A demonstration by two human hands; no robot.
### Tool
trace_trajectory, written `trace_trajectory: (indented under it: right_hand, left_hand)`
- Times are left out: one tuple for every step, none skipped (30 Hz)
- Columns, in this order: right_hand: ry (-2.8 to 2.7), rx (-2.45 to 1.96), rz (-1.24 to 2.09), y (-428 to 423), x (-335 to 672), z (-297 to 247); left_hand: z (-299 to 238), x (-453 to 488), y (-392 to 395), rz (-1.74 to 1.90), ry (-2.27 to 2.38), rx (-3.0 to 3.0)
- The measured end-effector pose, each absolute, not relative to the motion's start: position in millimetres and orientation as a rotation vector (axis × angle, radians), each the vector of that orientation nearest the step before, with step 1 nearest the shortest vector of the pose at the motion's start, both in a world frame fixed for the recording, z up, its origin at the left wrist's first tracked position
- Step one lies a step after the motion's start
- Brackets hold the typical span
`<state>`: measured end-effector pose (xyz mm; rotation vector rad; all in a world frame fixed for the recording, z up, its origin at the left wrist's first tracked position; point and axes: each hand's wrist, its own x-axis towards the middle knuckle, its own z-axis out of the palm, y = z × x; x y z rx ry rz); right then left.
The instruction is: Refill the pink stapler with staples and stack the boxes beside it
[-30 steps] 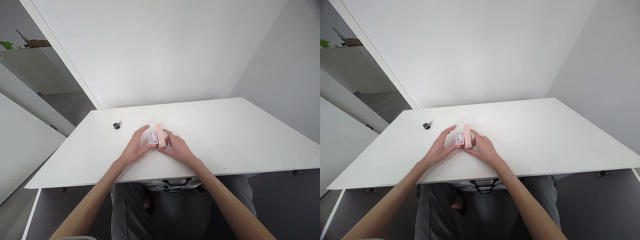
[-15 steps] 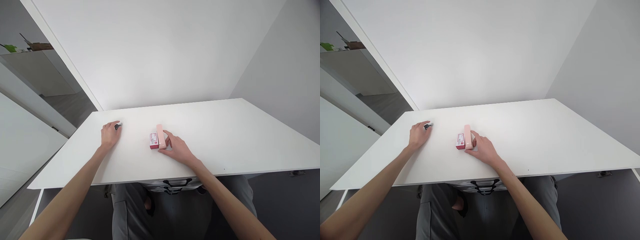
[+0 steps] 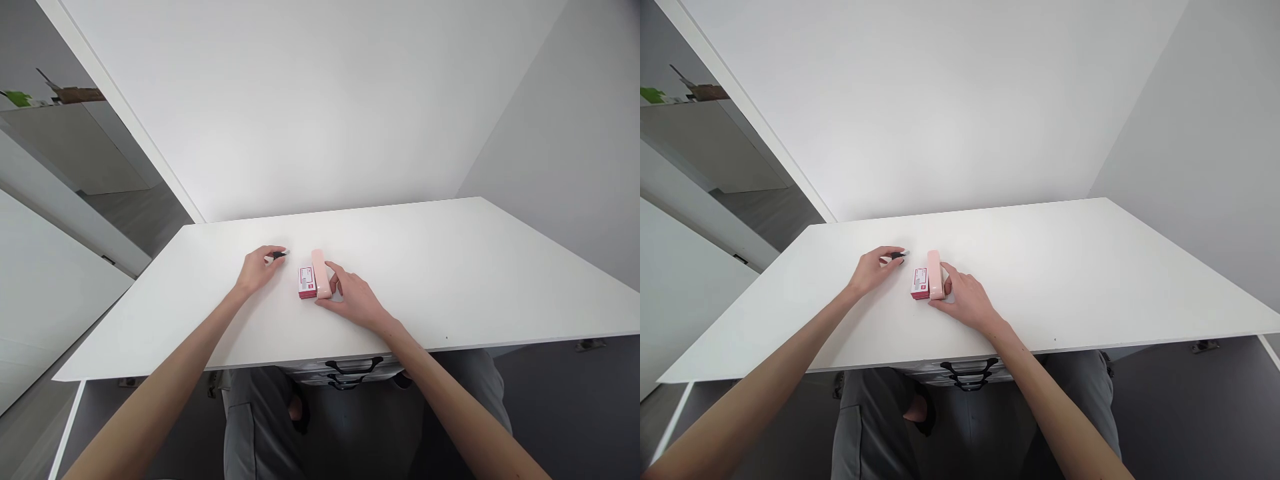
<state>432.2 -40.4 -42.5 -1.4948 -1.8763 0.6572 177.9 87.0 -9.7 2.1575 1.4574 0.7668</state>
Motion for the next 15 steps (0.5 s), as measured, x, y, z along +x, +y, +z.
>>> trace_trajectory:
  right_hand:
    - [-1.876, -1.495, 0.659, -40.2, 432.2, -42.6]
    - [-1.877, -1.495, 0.659, -40.0, 432.2, -42.7]
    - [-1.877, -1.493, 0.658, -39.9, 432.2, -42.6]
    - [-1.880, -1.488, 0.659, -39.9, 432.3, -42.4]
    - [-1.882, -1.480, 0.659, -39.9, 432.4, -42.1]
    - [-1.885, -1.471, 0.660, -40.0, 432.6, -41.8]
    - [-1.887, -1.463, 0.660, -40.1, 432.7, -41.6]
    - [-1.890, -1.458, 0.659, -40.1, 432.9, -41.5]
    - [-1.892, -1.455, 0.658, -40.1, 433.0, -41.5]
    - [-1.893, -1.455, 0.655, -40.0, 433.2, -41.7]
    - [-1.894, -1.456, 0.654, -39.9, 433.2, -42.0]
    - [-1.895, -1.457, 0.654, -39.7, 433.3, -42.4]
    - [-1.894, -1.458, 0.654, -39.5, 433.3, -42.8]
    - [-1.893, -1.460, 0.654, -39.3, 433.4, -43.2]
    - [-1.892, -1.460, 0.652, -39.0, 433.4, -43.6]
  left_hand:
    - [-8.0, 184.6, 85.3, 0.734, 1.421, 2.138]
    - [-6.7, 190.3, 83.8, 0.700, 1.386, 2.115]
    - [-5.7, 195.2, 82.6, 0.667, 1.355, 2.090]
    - [-5.0, 199.2, 81.7, 0.639, 1.332, 2.065]
    - [-4.4, 202.4, 81.0, 0.616, 1.317, 2.041]
    - [-4.0, 205.0, 80.6, 0.597, 1.310, 2.023]
    - [-3.7, 207.1, 80.4, 0.577, 1.305, 2.010]
    - [-3.6, 208.8, 80.4, 0.561, 1.298, 2.002]
    - [-3.6, 210.0, 80.5, 0.550, 1.290, 1.997]
    - [-3.8, 211.0, 80.7, 0.544, 1.283, 1.996]
    - [-4.3, 211.5, 81.0, 0.540, 1.280, 2.000]
    - [-4.9, 211.8, 81.3, 0.537, 1.278, 2.008]
    - [-5.7, 211.6, 81.8, 0.533, 1.273, 2.020]
    - [-6.7, 211.1, 82.2, 0.527, 1.265, 2.035]
    - [-7.5, 210.2, 82.8, 0.520, 1.253, 2.050]
